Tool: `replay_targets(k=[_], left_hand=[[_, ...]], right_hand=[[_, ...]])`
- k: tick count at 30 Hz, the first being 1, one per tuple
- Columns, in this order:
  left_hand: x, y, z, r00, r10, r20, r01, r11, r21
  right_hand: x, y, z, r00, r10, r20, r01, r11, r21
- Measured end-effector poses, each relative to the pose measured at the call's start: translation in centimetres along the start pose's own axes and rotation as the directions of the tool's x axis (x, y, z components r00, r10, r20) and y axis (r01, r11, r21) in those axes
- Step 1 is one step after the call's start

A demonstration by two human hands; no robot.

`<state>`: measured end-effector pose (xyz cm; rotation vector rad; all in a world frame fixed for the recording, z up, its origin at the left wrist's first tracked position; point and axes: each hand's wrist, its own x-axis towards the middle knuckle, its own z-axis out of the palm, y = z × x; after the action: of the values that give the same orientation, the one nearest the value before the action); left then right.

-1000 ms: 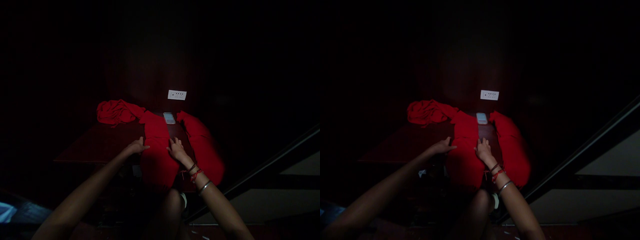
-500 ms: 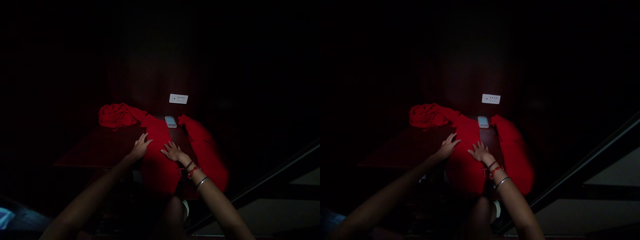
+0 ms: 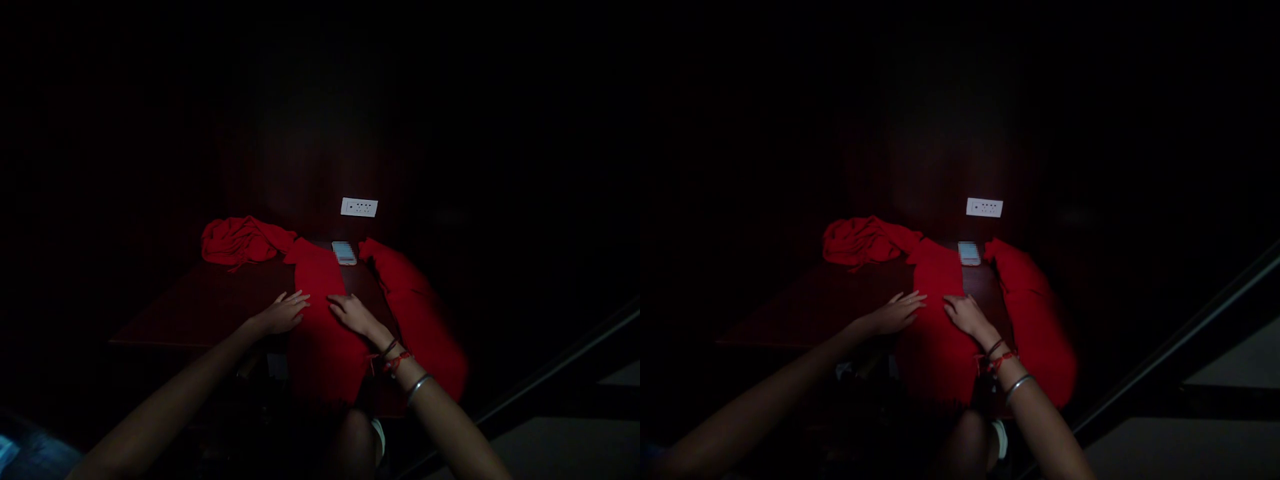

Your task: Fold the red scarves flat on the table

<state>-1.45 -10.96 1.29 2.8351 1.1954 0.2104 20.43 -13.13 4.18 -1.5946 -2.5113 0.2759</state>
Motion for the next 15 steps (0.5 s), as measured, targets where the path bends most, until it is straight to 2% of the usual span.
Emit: replay_targets(k=[2, 3, 6, 8, 11, 15], left_hand=[[0.4, 0.7, 0.1, 0.993, 0.041, -0.112, -0.042, 0.999, -0.005], [0.5, 0.9, 0.2, 0.987, 0.052, -0.151, -0.055, 0.998, -0.018], [0.3, 1.0, 0.5, 0.984, 0.070, -0.165, -0.082, 0.995, -0.063], [-0.1, 0.6, 0.5, 0.988, 0.092, -0.127, -0.100, 0.993, -0.060], [-0.9, -0.2, 0.3, 0.990, 0.109, -0.086, -0.114, 0.992, -0.050], [-1.0, 0.0, 0.1, 0.983, 0.130, -0.129, -0.143, 0.985, -0.097]], right_hand=[[0.4, 0.2, -0.2, 0.985, 0.069, -0.161, -0.070, 0.998, -0.001], [0.7, 0.3, -0.2, 0.971, 0.139, -0.194, -0.143, 0.990, -0.005], [1.7, 0.9, 0.3, 0.936, 0.311, -0.165, -0.318, 0.948, -0.016], [2.1, 1.4, 0.7, 0.928, 0.348, -0.132, -0.353, 0.935, -0.017], [2.2, 1.9, 1.2, 0.923, 0.351, -0.158, -0.357, 0.934, -0.011], [2.0, 2.0, 1.4, 0.907, 0.369, -0.202, -0.373, 0.928, 0.021]])
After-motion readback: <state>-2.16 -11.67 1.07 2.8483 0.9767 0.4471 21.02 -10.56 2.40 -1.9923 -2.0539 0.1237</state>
